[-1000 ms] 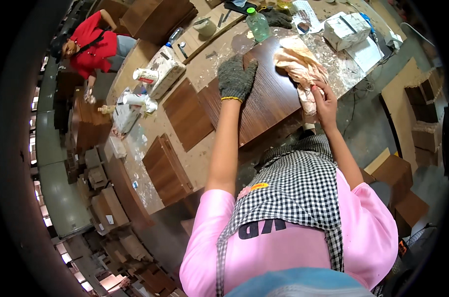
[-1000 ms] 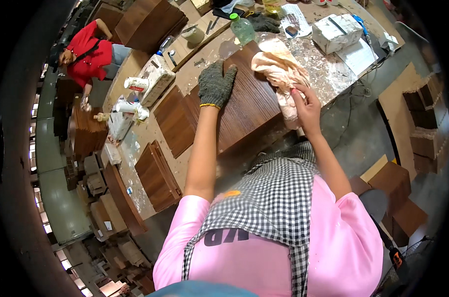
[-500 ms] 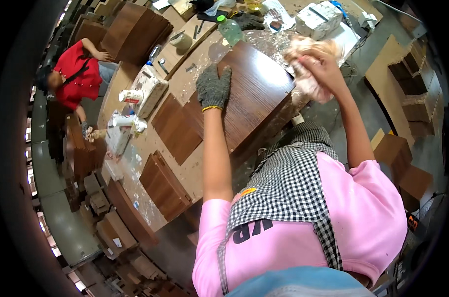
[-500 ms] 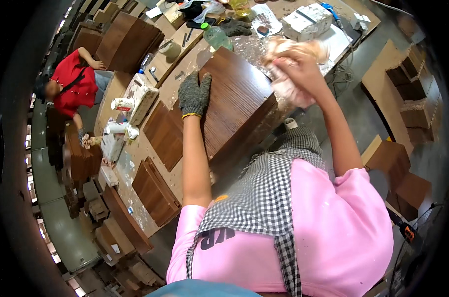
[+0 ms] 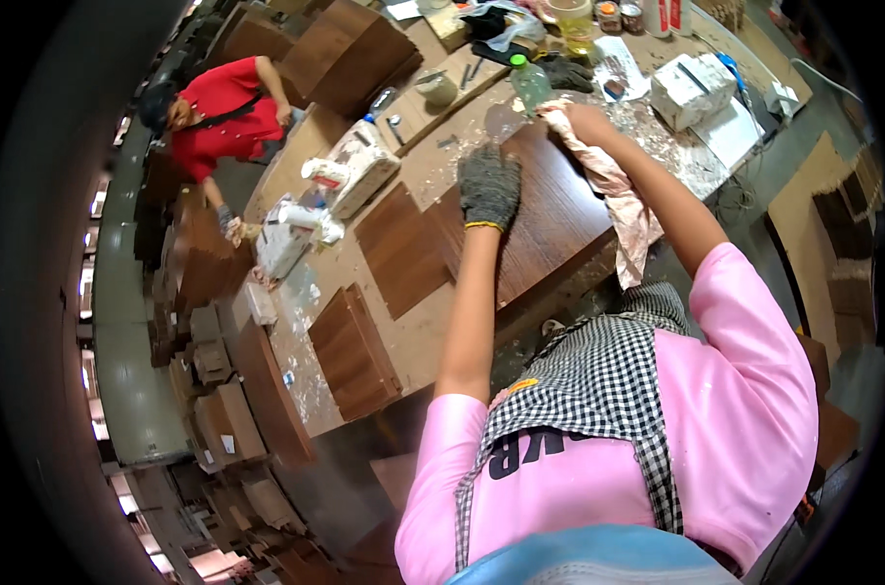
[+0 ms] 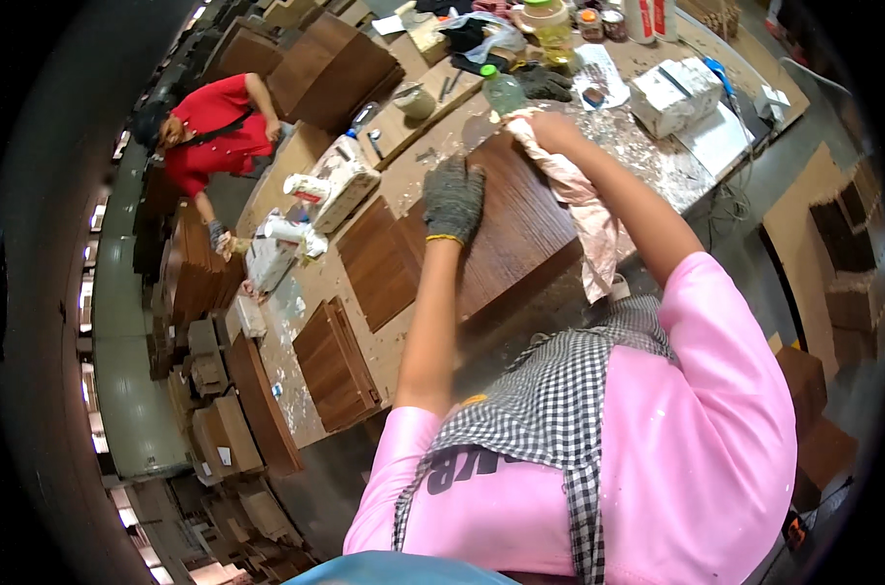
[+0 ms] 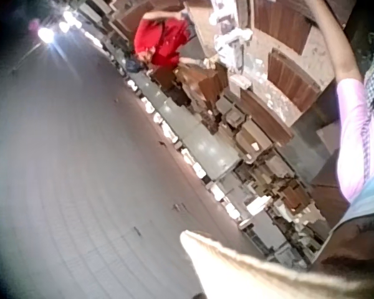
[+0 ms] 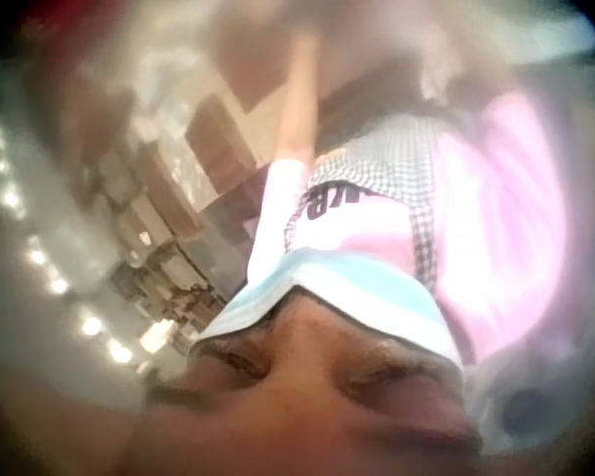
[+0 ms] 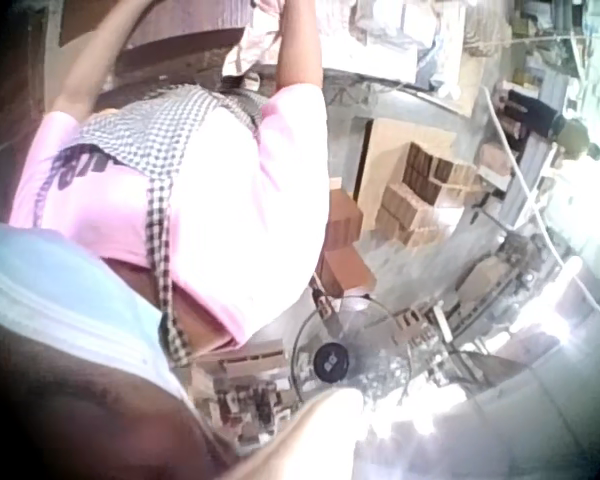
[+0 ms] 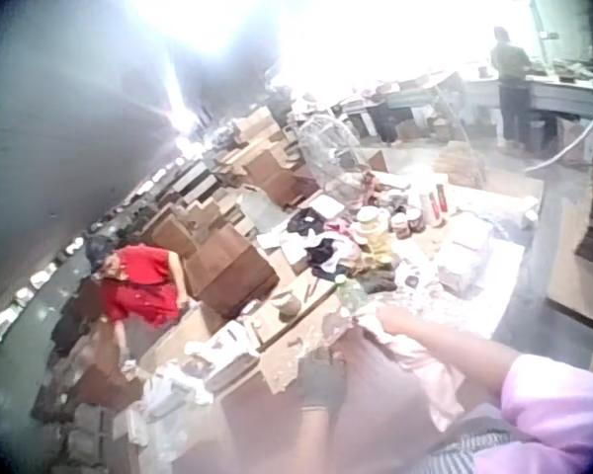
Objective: The person cleans and stacks wooden furniture panels by hand. They use a cloth to wipe down the surface and edges of individual dark wood-grain boards at a workbench before placing them onto a growing stack of similar panels.
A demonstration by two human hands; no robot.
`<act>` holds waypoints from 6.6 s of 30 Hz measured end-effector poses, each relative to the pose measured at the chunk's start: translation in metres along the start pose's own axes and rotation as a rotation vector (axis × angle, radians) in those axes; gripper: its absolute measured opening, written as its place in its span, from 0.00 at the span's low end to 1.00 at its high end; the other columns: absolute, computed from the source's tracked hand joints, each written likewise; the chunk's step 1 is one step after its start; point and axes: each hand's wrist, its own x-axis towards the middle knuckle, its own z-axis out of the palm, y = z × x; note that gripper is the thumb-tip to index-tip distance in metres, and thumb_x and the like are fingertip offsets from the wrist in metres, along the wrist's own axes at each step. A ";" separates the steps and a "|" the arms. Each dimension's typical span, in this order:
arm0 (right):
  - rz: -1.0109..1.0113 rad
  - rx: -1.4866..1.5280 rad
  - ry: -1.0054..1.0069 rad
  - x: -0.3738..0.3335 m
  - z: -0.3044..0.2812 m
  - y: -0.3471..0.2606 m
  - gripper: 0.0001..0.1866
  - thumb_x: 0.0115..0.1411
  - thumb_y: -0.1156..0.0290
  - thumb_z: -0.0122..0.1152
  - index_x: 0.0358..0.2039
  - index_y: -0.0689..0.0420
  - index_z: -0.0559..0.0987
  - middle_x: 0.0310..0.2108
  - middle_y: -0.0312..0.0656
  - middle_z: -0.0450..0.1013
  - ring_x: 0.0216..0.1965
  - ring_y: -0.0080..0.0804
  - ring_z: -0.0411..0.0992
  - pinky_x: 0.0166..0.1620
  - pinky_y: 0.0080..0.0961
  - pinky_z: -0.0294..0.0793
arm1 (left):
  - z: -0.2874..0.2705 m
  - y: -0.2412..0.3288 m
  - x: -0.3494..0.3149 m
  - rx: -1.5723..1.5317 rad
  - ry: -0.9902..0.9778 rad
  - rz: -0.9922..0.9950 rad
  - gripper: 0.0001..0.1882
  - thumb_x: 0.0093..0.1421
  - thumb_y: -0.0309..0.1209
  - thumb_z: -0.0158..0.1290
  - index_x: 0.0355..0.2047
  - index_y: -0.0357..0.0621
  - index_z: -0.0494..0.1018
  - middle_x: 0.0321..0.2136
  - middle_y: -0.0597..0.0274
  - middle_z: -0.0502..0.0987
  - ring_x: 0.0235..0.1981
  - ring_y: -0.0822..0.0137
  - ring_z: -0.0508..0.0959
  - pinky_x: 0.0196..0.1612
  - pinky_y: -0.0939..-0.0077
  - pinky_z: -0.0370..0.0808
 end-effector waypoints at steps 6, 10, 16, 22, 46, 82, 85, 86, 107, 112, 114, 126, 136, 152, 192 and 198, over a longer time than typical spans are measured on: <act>-0.084 -0.002 0.276 -0.099 -0.033 -0.038 0.16 0.65 0.59 0.55 0.43 0.58 0.79 0.39 0.56 0.74 0.42 0.56 0.74 0.44 0.48 0.74 | -0.005 -0.066 -0.166 -0.073 0.152 -0.393 0.43 0.68 0.56 0.44 0.71 0.35 0.51 0.71 0.40 0.51 0.72 0.40 0.51 0.72 0.53 0.49; 0.012 0.045 0.274 -0.162 -0.054 -0.083 0.18 0.61 0.58 0.63 0.35 0.63 0.78 0.38 0.53 0.70 0.40 0.56 0.71 0.43 0.45 0.71 | 0.000 -0.073 -0.208 -0.704 0.061 -0.743 0.45 0.68 0.56 0.46 0.71 0.35 0.49 0.70 0.39 0.54 0.71 0.44 0.55 0.69 0.58 0.56; -0.011 0.046 0.348 -0.164 -0.039 -0.086 0.18 0.62 0.60 0.64 0.36 0.66 0.79 0.40 0.54 0.72 0.40 0.56 0.73 0.43 0.44 0.72 | 0.027 -0.080 -0.211 -1.040 0.167 -0.745 0.41 0.68 0.52 0.48 0.71 0.37 0.52 0.67 0.43 0.62 0.67 0.50 0.63 0.68 0.63 0.59; 0.101 0.279 0.124 -0.157 -0.044 -0.062 0.20 0.65 0.59 0.61 0.41 0.68 0.81 0.41 0.55 0.74 0.39 0.52 0.74 0.43 0.39 0.72 | -0.002 -0.062 -0.228 -0.593 0.310 -0.630 0.38 0.69 0.48 0.47 0.69 0.34 0.52 0.67 0.37 0.59 0.69 0.43 0.59 0.69 0.59 0.57; 0.341 1.015 -0.154 -0.166 -0.080 -0.072 0.13 0.70 0.57 0.56 0.31 0.50 0.75 0.18 0.21 0.59 0.18 0.10 0.54 0.20 0.15 0.50 | -0.037 -0.033 -0.249 -0.541 0.403 -0.666 0.42 0.68 0.50 0.49 0.68 0.27 0.50 0.63 0.27 0.61 0.65 0.38 0.64 0.66 0.55 0.64; -0.783 -0.136 0.370 -0.123 -0.159 -0.252 0.23 0.67 0.47 0.49 0.31 0.57 0.75 0.29 0.45 0.70 0.34 0.46 0.72 0.44 0.45 0.68 | -0.070 -0.071 -0.209 -1.169 0.227 -0.139 0.23 0.63 0.27 0.59 0.58 0.41 0.71 0.53 0.57 0.78 0.55 0.64 0.75 0.62 0.68 0.70; -0.855 -0.051 0.345 -0.156 -0.123 -0.343 0.24 0.64 0.44 0.53 0.30 0.54 0.72 0.24 0.42 0.68 0.30 0.41 0.72 0.41 0.40 0.69 | -0.045 -0.072 -0.211 -1.477 0.400 -0.104 0.20 0.65 0.38 0.58 0.52 0.39 0.75 0.45 0.54 0.82 0.48 0.62 0.80 0.51 0.68 0.76; -0.927 -0.008 0.362 -0.161 -0.105 -0.371 0.24 0.64 0.43 0.53 0.32 0.54 0.72 0.22 0.41 0.67 0.28 0.40 0.71 0.38 0.38 0.70 | -0.037 -0.074 -0.210 -1.571 0.439 -0.110 0.20 0.64 0.37 0.58 0.52 0.40 0.75 0.45 0.54 0.82 0.48 0.62 0.81 0.51 0.68 0.77; -0.697 -0.092 0.901 -0.115 -0.177 -0.144 0.17 0.69 0.61 0.46 0.32 0.62 0.75 0.29 0.51 0.71 0.36 0.57 0.70 0.50 0.50 0.66 | -0.079 -0.067 -0.213 -0.899 0.245 -0.198 0.17 0.58 0.30 0.63 0.48 0.43 0.79 0.42 0.55 0.83 0.44 0.61 0.82 0.48 0.67 0.78; -0.081 1.186 1.010 -0.103 -0.169 0.017 0.30 0.75 0.47 0.36 0.54 0.60 0.75 0.47 0.43 0.76 0.43 0.36 0.77 0.49 0.35 0.77 | -0.109 -0.049 -0.218 -0.940 0.267 -0.307 0.20 0.56 0.27 0.66 0.49 0.39 0.78 0.43 0.58 0.83 0.45 0.65 0.80 0.49 0.68 0.78; 0.053 1.301 0.746 -0.117 -0.172 -0.003 0.32 0.75 0.46 0.37 0.61 0.62 0.70 0.54 0.46 0.72 0.52 0.36 0.73 0.59 0.31 0.71 | -0.095 -0.055 -0.211 -1.087 0.322 -0.291 0.20 0.54 0.25 0.66 0.48 0.38 0.77 0.42 0.59 0.83 0.44 0.65 0.80 0.48 0.69 0.79; 0.146 1.260 0.507 -0.142 0.035 -0.005 0.33 0.75 0.48 0.39 0.67 0.62 0.63 0.54 0.41 0.69 0.56 0.34 0.66 0.60 0.31 0.64 | -0.046 -0.051 -0.227 -1.052 0.479 -0.292 0.15 0.55 0.25 0.64 0.43 0.40 0.78 0.39 0.58 0.81 0.42 0.62 0.80 0.45 0.68 0.77; -0.065 1.001 0.928 -0.136 -0.206 -0.150 0.33 0.72 0.43 0.44 0.20 0.57 0.75 0.19 0.28 0.68 0.21 0.16 0.61 0.27 0.23 0.61 | -0.180 0.010 -0.249 -0.341 0.648 -0.151 0.51 0.52 0.44 0.70 0.68 0.39 0.56 0.48 0.52 0.80 0.46 0.59 0.81 0.44 0.67 0.80; -0.358 0.989 0.824 -0.079 -0.201 -0.160 0.25 0.72 0.52 0.43 0.37 0.61 0.79 0.31 0.39 0.76 0.32 0.32 0.75 0.39 0.29 0.74 | -0.128 0.029 -0.202 -1.201 0.770 -0.156 0.14 0.51 0.29 0.71 0.35 0.34 0.82 0.26 0.57 0.83 0.26 0.73 0.81 0.29 0.77 0.77; -0.307 0.853 0.245 -0.175 0.018 -0.226 0.32 0.76 0.51 0.38 0.22 0.60 0.75 0.14 0.28 0.59 0.17 0.17 0.53 0.22 0.24 0.50 | -0.081 -0.194 -0.382 -2.118 1.858 -0.439 0.32 0.59 0.44 0.63 0.59 0.43 0.69 0.56 0.57 0.75 0.56 0.54 0.74 0.62 0.50 0.71; -0.173 0.860 0.215 -0.169 -0.014 -0.195 0.31 0.76 0.49 0.39 0.20 0.57 0.70 0.16 0.27 0.57 0.19 0.16 0.52 0.23 0.23 0.49 | 0.002 -0.266 -0.446 -1.802 2.089 -0.471 0.32 0.64 0.34 0.58 0.66 0.47 0.59 0.63 0.51 0.66 0.62 0.49 0.67 0.64 0.42 0.68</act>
